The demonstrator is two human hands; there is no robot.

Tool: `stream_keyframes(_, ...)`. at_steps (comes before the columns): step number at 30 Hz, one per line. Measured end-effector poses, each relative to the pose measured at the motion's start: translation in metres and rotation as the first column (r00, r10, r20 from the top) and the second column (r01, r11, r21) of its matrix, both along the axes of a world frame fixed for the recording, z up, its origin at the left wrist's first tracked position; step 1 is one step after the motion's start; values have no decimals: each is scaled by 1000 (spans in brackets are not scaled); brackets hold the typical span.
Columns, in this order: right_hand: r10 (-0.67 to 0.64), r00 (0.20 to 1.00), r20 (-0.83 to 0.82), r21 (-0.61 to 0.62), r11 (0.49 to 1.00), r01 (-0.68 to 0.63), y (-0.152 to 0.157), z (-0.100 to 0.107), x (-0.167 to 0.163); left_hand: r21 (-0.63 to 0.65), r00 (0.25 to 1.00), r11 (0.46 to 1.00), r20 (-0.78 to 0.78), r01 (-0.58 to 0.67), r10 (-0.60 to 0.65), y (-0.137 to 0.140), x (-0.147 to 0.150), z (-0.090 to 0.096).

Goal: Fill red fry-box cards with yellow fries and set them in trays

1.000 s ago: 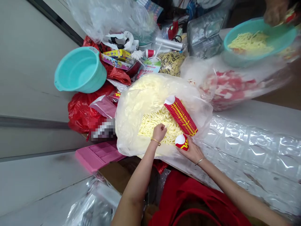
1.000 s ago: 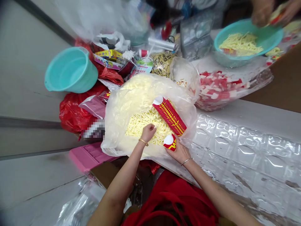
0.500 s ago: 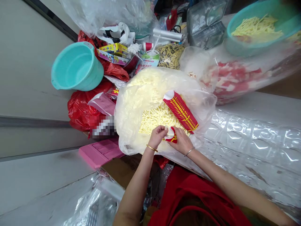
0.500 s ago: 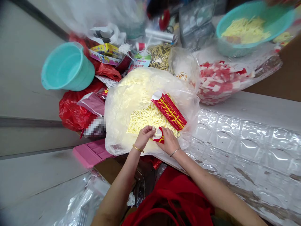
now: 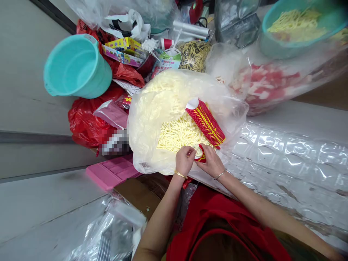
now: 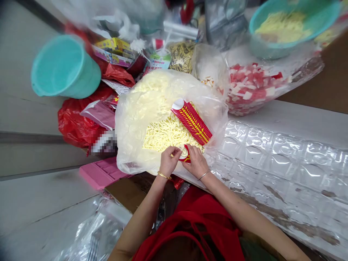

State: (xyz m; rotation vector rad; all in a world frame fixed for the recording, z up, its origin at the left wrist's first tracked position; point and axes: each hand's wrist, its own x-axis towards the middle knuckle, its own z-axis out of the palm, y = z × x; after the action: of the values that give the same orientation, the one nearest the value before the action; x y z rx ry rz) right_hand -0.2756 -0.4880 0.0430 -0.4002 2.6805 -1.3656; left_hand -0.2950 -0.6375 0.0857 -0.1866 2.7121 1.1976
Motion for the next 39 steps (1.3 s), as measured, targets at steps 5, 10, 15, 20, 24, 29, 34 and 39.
stream_keyframes(5, -1, 1000, -15, -7, 1000, 1, 1, -2, 3, 0, 997, 999, 58, -53, 53, -1, 3, 3)
stream_keyframes(10, 60, 997, -57, -4, 998, -60, -5, -3, 5, -469, 965, 843, 119, 262, -234, 20, 10, 17)
stream_keyframes(15, 42, 998, -35, -33, 998, -44, -3, -10, 9, -294, 885, 840, 252, 456, -392, 12, -2, 22)
stream_keyframes(20, -60, 998, 20, -48, 997, 61, 7, -16, 4, -539, 985, 841, 163, 42, 55, -28, -57, -2)
stream_keyframes(24, -85, 996, 39, -48, 995, 87, 10, -17, 2, -633, 944, 774, 257, 2, 208, -33, -89, -33)
stream_keyframes(29, -96, 993, 73, -51, 994, 100, 13, -16, 2, -425, 972, 890, 86, -164, 220, -40, -80, -43)
stream_keyframes(34, -95, 994, 52, -53, 994, 97, 10, -14, -6, 171, 946, 934, 143, -313, 291, -60, -60, -20)
stream_keyframes(39, -60, 998, 16, -63, 996, 61, -13, -5, -16, 453, 945, 832, 219, -321, 245, -43, -42, 6)
